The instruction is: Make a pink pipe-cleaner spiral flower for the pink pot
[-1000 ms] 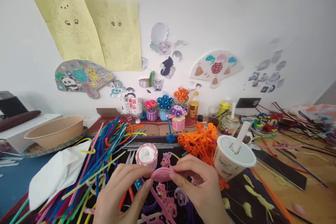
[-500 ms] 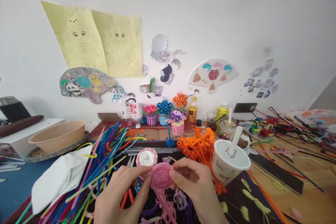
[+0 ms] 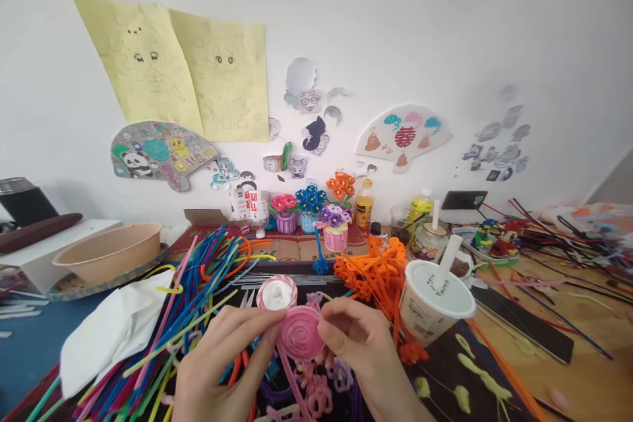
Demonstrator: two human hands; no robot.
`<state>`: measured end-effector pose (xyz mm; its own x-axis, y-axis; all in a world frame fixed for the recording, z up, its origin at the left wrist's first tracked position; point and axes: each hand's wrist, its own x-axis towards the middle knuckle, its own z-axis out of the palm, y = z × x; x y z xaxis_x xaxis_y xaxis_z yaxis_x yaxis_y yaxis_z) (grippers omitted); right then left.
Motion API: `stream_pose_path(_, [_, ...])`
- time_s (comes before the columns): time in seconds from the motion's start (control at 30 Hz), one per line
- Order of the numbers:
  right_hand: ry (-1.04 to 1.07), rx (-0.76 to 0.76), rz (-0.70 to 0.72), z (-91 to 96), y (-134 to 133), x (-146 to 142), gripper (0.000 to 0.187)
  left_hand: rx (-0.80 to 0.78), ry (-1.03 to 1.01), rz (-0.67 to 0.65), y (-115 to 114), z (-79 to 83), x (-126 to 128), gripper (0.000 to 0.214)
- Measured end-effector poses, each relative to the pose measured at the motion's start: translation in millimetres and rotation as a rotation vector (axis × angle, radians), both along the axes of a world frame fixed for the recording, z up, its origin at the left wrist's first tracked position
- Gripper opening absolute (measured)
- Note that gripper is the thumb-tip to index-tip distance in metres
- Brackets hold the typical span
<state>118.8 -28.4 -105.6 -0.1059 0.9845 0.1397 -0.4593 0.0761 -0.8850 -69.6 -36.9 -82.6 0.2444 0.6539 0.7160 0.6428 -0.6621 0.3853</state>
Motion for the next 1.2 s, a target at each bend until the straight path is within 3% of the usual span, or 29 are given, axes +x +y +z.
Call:
stream_pose_path(0.37, [-0.039, 0.003, -0.039, 1.4, -0.2, 0.3, 0.024, -0.072, -0.021, 0.001, -6.0, 3.5, 1.6, 0.022])
stream_pose_path(0.6, [-0.173, 0.055, -0.142, 4.2, -3.7, 0.2, 0.022, -0.055, -0.014, 0.002, -6.8, 6.0, 1.8, 0.022])
stream_pose_path(1.2, [-0.152, 0.039, -0.164, 2.4, -6.4, -1.0, 0.022, 0.065, 0.039, 0.042, -7.7, 1.2, 9.1, 0.022])
